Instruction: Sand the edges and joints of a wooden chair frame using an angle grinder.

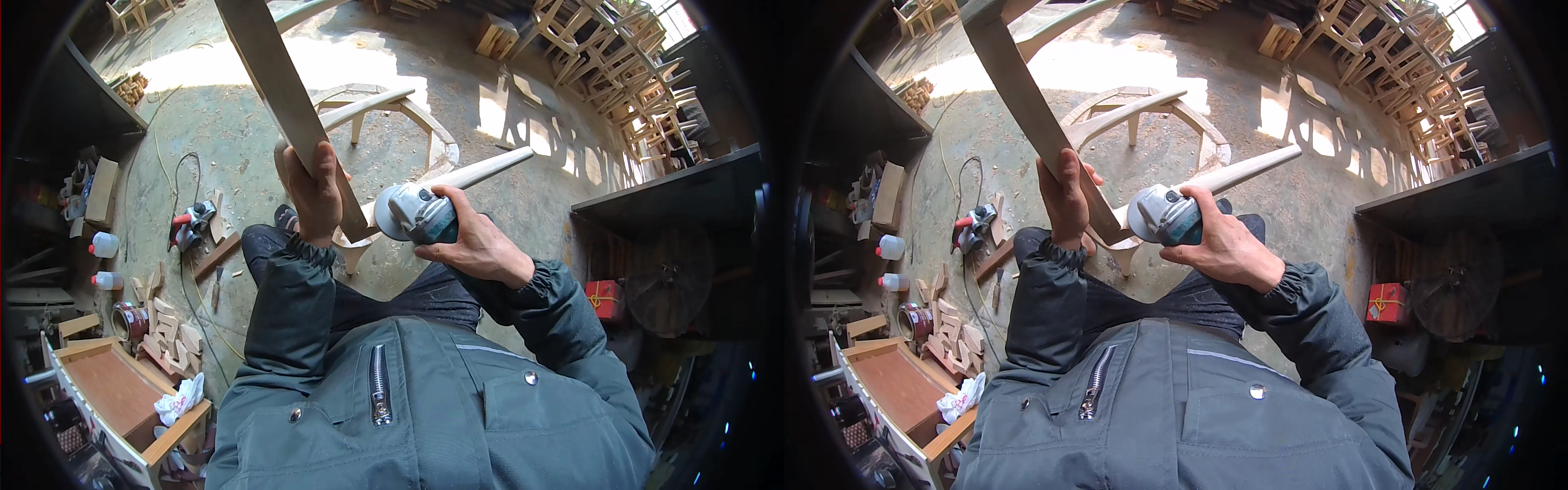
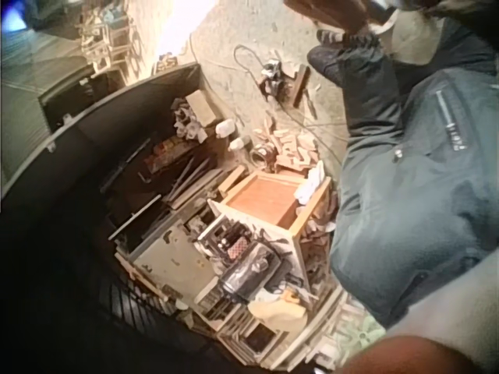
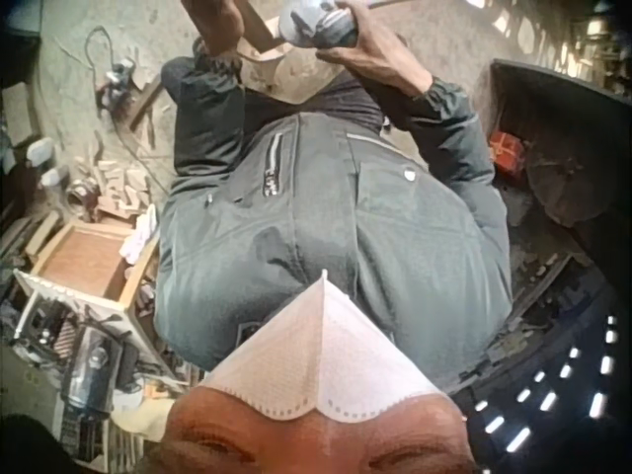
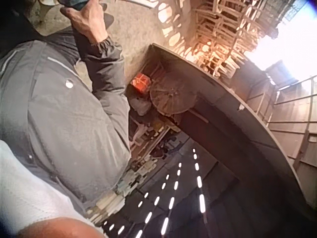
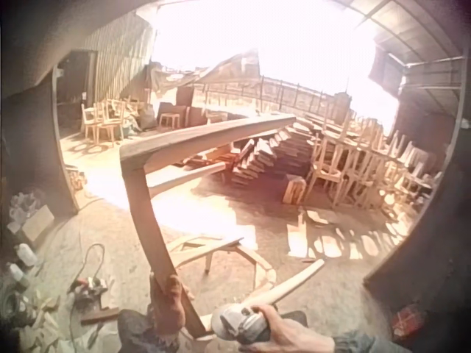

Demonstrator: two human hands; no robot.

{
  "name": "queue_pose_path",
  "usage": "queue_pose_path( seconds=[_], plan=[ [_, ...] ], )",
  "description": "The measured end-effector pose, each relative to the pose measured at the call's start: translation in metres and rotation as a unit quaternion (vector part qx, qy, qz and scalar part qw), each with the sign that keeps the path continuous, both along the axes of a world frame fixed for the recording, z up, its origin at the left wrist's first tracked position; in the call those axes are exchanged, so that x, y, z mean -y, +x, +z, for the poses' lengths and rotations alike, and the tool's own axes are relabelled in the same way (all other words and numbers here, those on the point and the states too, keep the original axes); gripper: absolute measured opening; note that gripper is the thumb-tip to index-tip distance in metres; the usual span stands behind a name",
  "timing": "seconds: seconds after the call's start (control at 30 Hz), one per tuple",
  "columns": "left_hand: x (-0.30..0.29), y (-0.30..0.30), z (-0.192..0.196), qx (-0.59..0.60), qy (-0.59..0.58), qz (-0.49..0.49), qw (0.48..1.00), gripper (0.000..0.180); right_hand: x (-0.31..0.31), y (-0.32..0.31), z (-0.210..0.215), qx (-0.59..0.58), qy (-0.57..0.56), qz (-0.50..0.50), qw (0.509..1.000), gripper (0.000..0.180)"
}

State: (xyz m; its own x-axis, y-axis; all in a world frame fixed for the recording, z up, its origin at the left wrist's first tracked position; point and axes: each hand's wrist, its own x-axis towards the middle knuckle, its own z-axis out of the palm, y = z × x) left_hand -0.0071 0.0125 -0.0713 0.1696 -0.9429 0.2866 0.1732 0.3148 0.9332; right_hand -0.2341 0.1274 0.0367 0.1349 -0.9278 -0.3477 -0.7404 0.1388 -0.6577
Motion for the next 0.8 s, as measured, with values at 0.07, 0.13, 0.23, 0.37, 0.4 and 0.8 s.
queue_pose_path(
  seconds=[0.07, 0.13, 0.23, 0.37, 0.4, 0.8],
  plan=[
    [0.003, -0.001, 0.001, 0.000, 0.001, 0.000, 1.000, 0.045, 0.002, -0.005, -0.011, -0.013, -0.033, 0.031, 0.999, 0.095],
    [0.005, -0.002, 0.001, -0.001, 0.001, 0.000, 1.000, 0.044, -0.002, -0.011, -0.009, -0.021, -0.030, 0.012, 0.999, 0.095],
    [0.011, -0.020, 0.007, -0.023, 0.003, -0.031, 0.999, 0.042, -0.017, -0.034, -0.008, -0.041, -0.070, -0.045, 0.996, 0.096],
    [0.031, 0.001, -0.037, -0.096, 0.040, -0.034, 0.994, 0.034, -0.033, -0.054, -0.049, 0.092, -0.221, -0.202, 0.950, 0.096],
    [0.030, 0.019, -0.032, -0.079, 0.040, -0.055, 0.995, 0.040, -0.036, -0.054, -0.064, 0.131, -0.278, -0.231, 0.923, 0.098],
    [0.079, 0.077, -0.040, -0.078, 0.052, -0.158, 0.983, 0.044, -0.122, -0.051, -0.112, 0.520, -0.267, -0.426, 0.690, 0.078]
  ],
)
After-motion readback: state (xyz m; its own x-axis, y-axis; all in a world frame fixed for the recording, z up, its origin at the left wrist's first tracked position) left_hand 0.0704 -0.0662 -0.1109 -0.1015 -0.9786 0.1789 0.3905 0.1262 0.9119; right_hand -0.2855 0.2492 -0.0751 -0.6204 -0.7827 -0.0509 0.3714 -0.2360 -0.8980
